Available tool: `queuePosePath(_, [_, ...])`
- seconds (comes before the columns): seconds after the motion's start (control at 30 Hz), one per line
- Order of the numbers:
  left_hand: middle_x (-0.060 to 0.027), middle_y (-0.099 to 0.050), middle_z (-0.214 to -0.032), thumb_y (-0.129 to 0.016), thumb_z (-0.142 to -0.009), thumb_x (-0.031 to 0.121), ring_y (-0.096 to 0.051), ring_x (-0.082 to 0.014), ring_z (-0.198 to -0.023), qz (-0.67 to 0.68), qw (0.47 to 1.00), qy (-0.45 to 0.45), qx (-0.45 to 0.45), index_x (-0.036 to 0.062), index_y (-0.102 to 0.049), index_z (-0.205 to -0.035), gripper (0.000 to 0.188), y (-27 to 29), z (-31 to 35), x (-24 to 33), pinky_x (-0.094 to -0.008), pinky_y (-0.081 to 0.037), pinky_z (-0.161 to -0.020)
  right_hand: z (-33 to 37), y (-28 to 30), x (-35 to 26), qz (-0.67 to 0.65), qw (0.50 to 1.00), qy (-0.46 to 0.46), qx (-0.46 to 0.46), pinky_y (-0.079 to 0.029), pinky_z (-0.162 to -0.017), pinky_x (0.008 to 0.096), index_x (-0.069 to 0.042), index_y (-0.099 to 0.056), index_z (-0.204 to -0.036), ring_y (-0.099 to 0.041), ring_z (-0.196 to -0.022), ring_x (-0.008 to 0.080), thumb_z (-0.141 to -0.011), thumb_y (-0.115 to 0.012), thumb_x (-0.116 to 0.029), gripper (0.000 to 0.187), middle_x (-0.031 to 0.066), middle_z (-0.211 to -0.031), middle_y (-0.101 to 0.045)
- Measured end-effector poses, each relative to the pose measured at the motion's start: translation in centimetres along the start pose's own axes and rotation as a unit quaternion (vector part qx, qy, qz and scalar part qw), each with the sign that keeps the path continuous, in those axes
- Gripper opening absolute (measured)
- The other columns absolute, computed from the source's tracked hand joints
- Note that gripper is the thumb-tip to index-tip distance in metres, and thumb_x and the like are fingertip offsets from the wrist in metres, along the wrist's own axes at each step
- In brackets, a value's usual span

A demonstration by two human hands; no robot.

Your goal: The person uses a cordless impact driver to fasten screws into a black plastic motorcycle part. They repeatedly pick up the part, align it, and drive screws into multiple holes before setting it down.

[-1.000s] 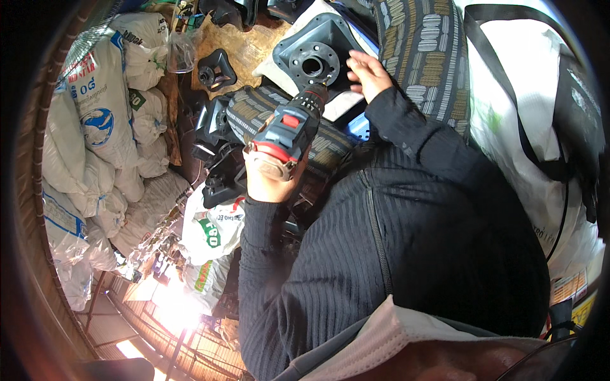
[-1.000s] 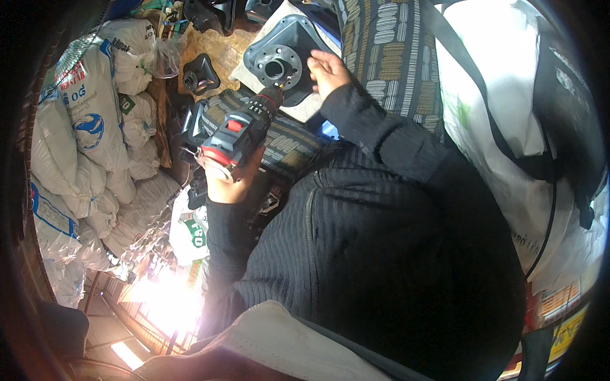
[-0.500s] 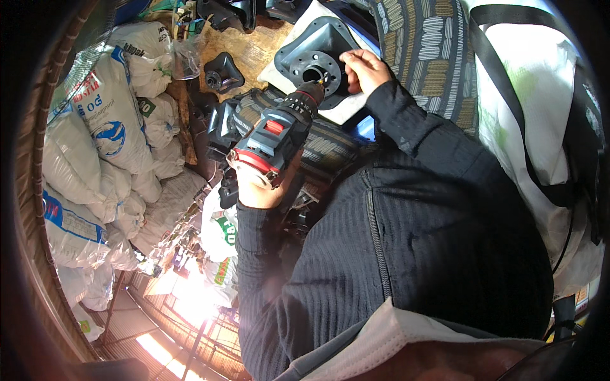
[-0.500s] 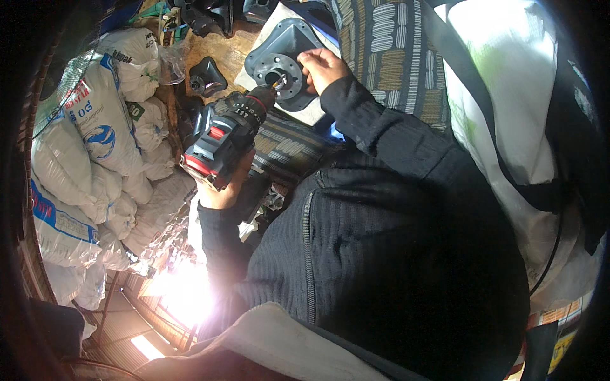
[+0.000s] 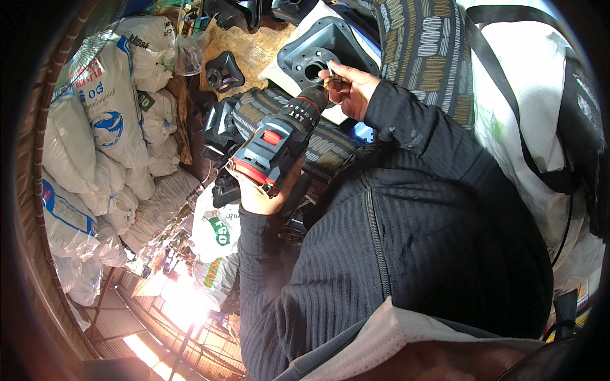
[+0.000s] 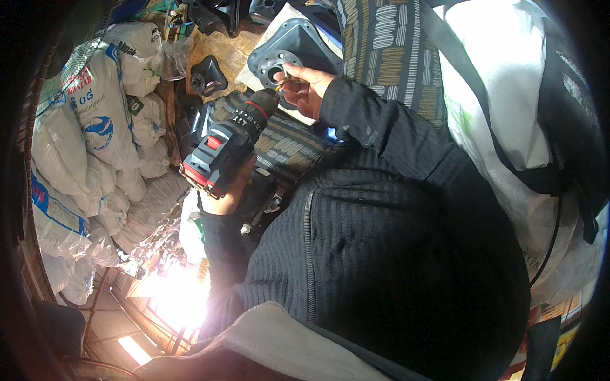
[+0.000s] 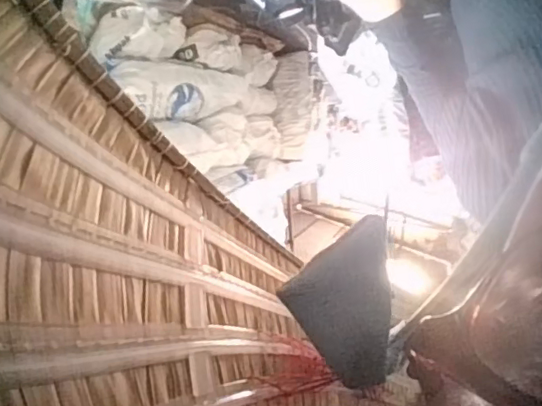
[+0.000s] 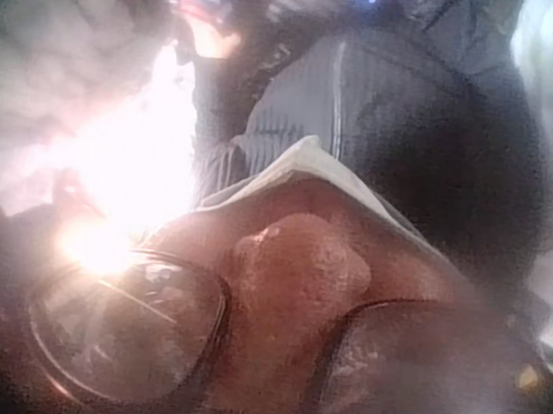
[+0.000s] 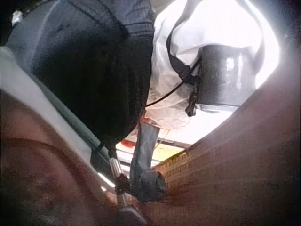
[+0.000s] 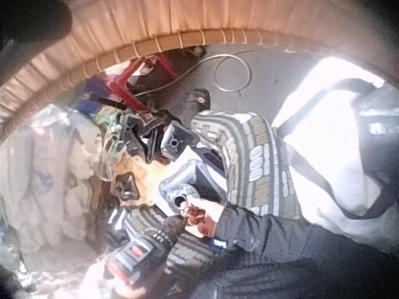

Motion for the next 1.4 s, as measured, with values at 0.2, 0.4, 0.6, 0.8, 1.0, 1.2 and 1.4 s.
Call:
queuePosePath(0.2, [-0.0023, -0.062, -0.071, -0.069, -0.08, 0.007, -0.056, -0.0097, -0.054, 0.029, 0.999, 0.011, 0.016, 0.0034, -0.063, -0.093, 0.015, 0.3, 0.6, 0.6, -0.0251, -0.044, -0.047, -0.5, 0.6, 0.3, 0.025, 0.998, 0.01, -0.052, -0.046, -0.045, 0.0153, -0.011, -0.066, -0.101, -0.063, -0.073, 0.0051, -0.086, -0.065, -0.038, 0.031, -0.0044, -0.084, -0.062])
queuePosePath(0.4, [-0.0019, -0.063, -0.069, -0.07, -0.08, 0.008, -0.056, -0.0099, -0.054, -0.059, 0.998, -0.028, 0.009, 0.0033, -0.064, -0.092, 0.014, 0.1, 0.9, 0.6, -0.0251, -0.043, -0.047, -0.6, 0.7, 0.5, 0.035, 0.999, 0.023, -0.035, -0.045, -0.045, 0.0153, -0.011, -0.065, -0.099, -0.064, -0.072, 0.0058, -0.087, -0.063, -0.04, 0.032, -0.0038, -0.081, -0.064])
queuePosePath(0.6, [-0.0023, -0.064, -0.071, -0.07, -0.08, 0.011, -0.057, -0.0108, -0.054, 0.022, 0.999, 0.031, 0.011, 0.0039, -0.065, -0.094, 0.016, -0.1, 1.1, 0.8, -0.0267, -0.044, -0.048, -0.1, 0.4, 0.5, 0.091, 0.995, 0.028, 0.004, -0.046, -0.046, 0.0169, -0.011, -0.064, -0.095, -0.063, -0.068, 0.0065, -0.087, -0.06, -0.045, 0.036, -0.003, -0.076, -0.062])
queuePosePath(0.8, [-0.0061, -0.067, -0.084, -0.073, -0.076, 0.012, -0.065, -0.0189, -0.072, -0.124, 0.988, -0.09, 0.022, 0.0044, -0.066, -0.095, 0.021, 0.3, 0.6, 1.1, -0.0315, -0.051, -0.065, -0.6, 1.3, 0.5, 0.209, 0.977, 0.045, 0.019, -0.048, -0.051, 0.017, -0.012, -0.067, -0.095, -0.061, -0.064, 0.0045, -0.084, -0.062, -0.049, 0.039, -0.005, -0.073, -0.064])
queuePosePath(1.0, [-0.0087, -0.067, -0.093, -0.075, -0.073, 0.011, -0.065, -0.0223, -0.085, -0.065, 0.993, -0.094, -0.009, 0.0031, -0.062, -0.103, 0.033, -0.2, -0.5, 0.9, -0.0346, -0.051, -0.075, -0.9, 1.8, 1.4, 0.113, 0.988, 0.048, 0.099, -0.044, -0.048, 0.0209, -0.011, -0.063, -0.095, -0.055, -0.061, 0.0065, -0.085, -0.059, -0.053, 0.043, -0.0048, -0.075, -0.058])
queuePosePath(1.2, [-0.0107, -0.067, -0.094, -0.076, -0.073, 0.013, -0.066, -0.0225, -0.083, -0.054, 0.997, -0.053, -0.025, 0.0012, -0.062, -0.103, 0.034, -0.3, -2.1, 0.7, -0.0337, -0.051, -0.074, -3.2, 2.7, 1.0, 0.158, 0.908, 0.285, 0.265, -0.046, -0.06, 0.0268, -0.008, -0.053, -0.111, -0.053, -0.074, 0.0069, -0.087, -0.062, -0.042, 0.043, -0.002, -0.091, -0.059])
queuePosePath(1.4, [-0.0144, -0.067, -0.094, -0.075, -0.073, 0.02, -0.067, -0.0269, -0.084, -0.099, 0.993, -0.002, -0.07, -0.0018, -0.061, -0.102, 0.039, 0.0, -4.1, 1.9, -0.0353, -0.052, -0.075, -6.7, 3.9, 0.2, 0.299, 0.88, 0.325, 0.174, -0.044, -0.083, 0.0217, -0.001, -0.062, -0.108, -0.056, -0.092, 0.0075, -0.089, -0.063, -0.026, 0.031, 0.0011, -0.098, -0.064])
Point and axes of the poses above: each hand's wrist, its own z-axis away from the middle knuckle, its own y-axis out of the back of the hand, x = y × z, the point moved 1 cm from there along -z, towards the middle knuckle
